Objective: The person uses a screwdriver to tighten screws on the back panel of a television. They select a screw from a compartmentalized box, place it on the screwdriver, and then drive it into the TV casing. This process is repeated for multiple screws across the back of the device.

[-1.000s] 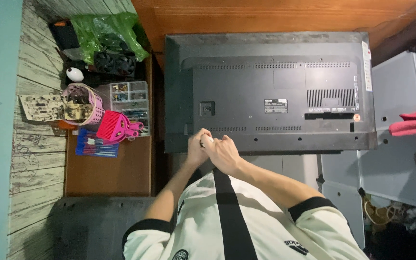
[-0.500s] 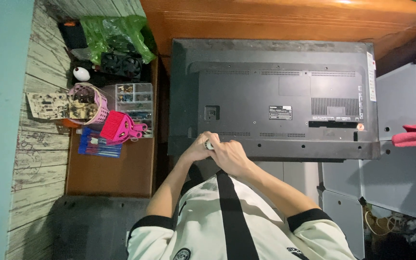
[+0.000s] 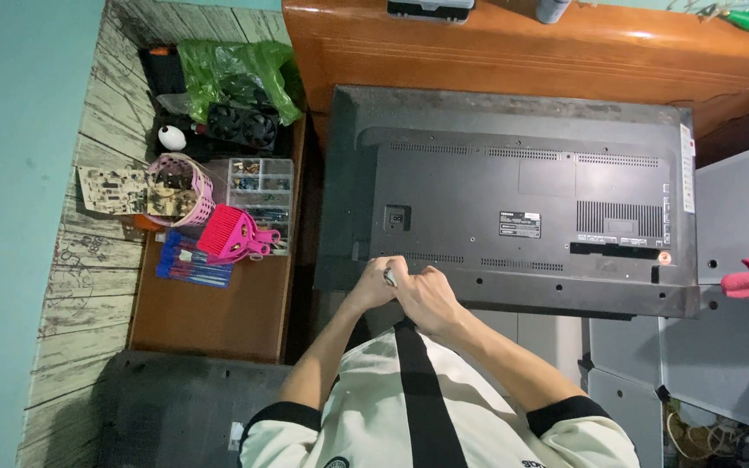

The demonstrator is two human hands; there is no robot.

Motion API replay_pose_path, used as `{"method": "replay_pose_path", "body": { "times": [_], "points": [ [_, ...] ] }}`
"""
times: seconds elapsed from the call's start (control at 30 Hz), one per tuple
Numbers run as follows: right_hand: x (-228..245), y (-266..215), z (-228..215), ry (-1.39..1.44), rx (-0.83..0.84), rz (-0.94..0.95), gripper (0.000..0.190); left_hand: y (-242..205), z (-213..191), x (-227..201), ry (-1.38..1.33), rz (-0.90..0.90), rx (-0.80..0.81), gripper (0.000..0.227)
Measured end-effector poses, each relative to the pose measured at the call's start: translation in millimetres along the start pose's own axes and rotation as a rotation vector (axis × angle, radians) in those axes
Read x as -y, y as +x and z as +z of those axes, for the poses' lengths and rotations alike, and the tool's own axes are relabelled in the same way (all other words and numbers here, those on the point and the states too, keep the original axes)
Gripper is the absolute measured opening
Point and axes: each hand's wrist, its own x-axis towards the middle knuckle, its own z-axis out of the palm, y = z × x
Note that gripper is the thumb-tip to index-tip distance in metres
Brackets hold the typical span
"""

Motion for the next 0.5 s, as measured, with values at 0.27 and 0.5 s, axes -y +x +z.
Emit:
{"method": "replay_pose_path", "body": {
  "times": [0.27,0.5],
  "points": [
    [-3,9,24,0.011,-0.036,0.016,0.022,-12,15,23,0.088,0.015,-0.157,0.021],
    [-5,14,16,-0.012,-0.071,0.097,0.022,-17,37,66,0.090,0.141,-0.286,0.017]
  ]
}}
